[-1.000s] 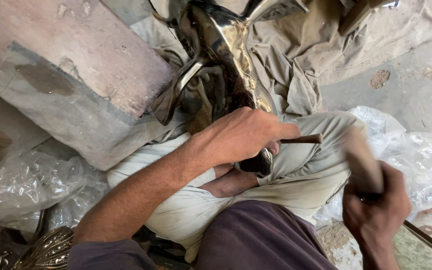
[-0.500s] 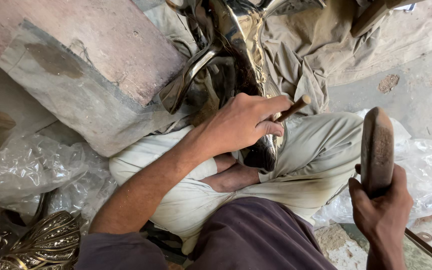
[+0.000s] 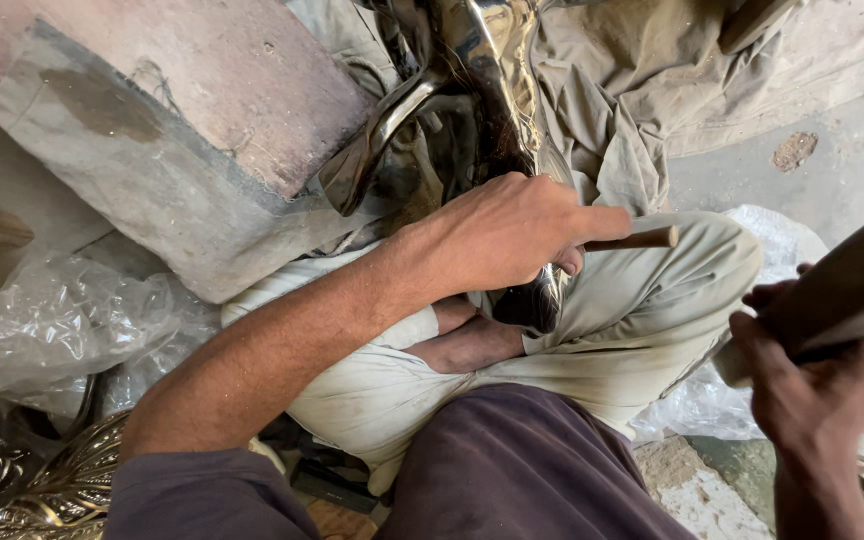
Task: The person sits on the floor and uses a chisel and hammer to engrave decorative patterns onto a polished metal object. They repeatedly position the chisel and strike it with the hammer to create fine lines and shapes on the surface.
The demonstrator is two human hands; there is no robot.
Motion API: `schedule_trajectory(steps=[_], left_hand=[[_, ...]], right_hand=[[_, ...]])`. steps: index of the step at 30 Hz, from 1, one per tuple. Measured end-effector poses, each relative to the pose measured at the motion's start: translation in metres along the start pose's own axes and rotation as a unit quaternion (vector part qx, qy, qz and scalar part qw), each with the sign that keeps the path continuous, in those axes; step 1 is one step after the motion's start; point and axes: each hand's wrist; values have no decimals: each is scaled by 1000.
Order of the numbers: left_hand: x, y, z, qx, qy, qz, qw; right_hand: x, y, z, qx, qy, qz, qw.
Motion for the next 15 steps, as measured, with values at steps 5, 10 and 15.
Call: schedule_trajectory(steps=[5, 10, 15], left_hand=[[7, 10, 1, -6, -35, 47, 998], [22, 31, 4, 72, -112, 179, 975], [37, 48, 15, 46, -201, 281, 937]], right_hand=[[-44, 19, -17, 125, -94, 2, 988], [-95, 20, -61, 310, -251, -45, 916], [-130, 13, -126, 387, -304, -163, 855]])
Point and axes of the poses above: each hand's wrist, its own x-axis away from the middle knuckle, its own y-axis out of the palm, z = x × y, and after that the axes turned 10 degrees about -x, right-handed
